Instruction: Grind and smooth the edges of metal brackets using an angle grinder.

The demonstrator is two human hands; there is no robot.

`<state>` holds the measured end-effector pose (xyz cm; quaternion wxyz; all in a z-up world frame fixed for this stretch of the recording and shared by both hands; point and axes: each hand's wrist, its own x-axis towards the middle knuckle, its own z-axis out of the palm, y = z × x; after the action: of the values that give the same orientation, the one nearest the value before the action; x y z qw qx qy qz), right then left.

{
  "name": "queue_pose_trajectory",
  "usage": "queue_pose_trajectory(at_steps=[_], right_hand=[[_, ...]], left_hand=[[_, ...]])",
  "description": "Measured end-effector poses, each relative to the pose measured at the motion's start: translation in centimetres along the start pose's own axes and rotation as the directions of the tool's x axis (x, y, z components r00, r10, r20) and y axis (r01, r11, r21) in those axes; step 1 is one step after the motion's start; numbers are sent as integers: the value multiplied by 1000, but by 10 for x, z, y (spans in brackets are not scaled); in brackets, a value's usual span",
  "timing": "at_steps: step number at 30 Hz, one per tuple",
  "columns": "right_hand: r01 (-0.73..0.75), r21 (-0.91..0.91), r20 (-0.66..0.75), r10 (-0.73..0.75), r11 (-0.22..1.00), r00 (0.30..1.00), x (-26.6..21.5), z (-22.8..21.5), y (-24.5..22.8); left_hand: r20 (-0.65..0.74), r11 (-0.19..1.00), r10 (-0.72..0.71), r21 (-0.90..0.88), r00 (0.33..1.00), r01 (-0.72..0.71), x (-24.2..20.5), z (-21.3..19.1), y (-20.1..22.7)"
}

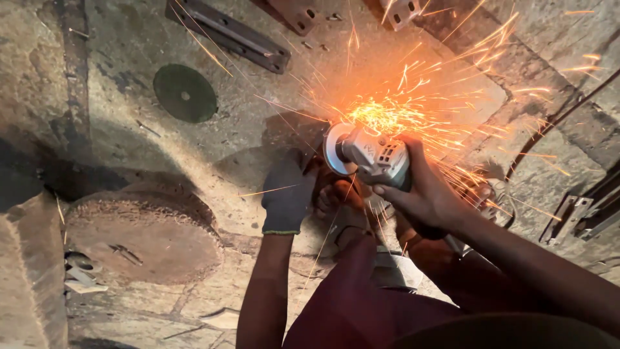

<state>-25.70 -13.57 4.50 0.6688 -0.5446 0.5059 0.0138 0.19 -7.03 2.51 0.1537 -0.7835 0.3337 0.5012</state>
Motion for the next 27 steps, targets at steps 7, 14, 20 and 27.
queue_pose_trajectory(at_steps=[7, 14, 20, 27], right_hand=[[-185, 97, 78, 178, 978, 981, 8, -10, 14], [-127, 113, 159, 108, 986, 981, 10, -37, -5], [-291, -372, 174, 374, 881, 911, 6, -60, -38], [-353, -485, 199, 494, 800, 846, 16, -61, -57]], left_hand=[[-131, 998, 63, 31, 989, -59, 1, 16, -7], [-277, 975, 220, 60, 935, -212, -10, 23, -14], [-37, 989, 134, -55, 990, -136, -17, -4, -10], [165, 947, 197, -287, 966, -145, -5, -21, -26]])
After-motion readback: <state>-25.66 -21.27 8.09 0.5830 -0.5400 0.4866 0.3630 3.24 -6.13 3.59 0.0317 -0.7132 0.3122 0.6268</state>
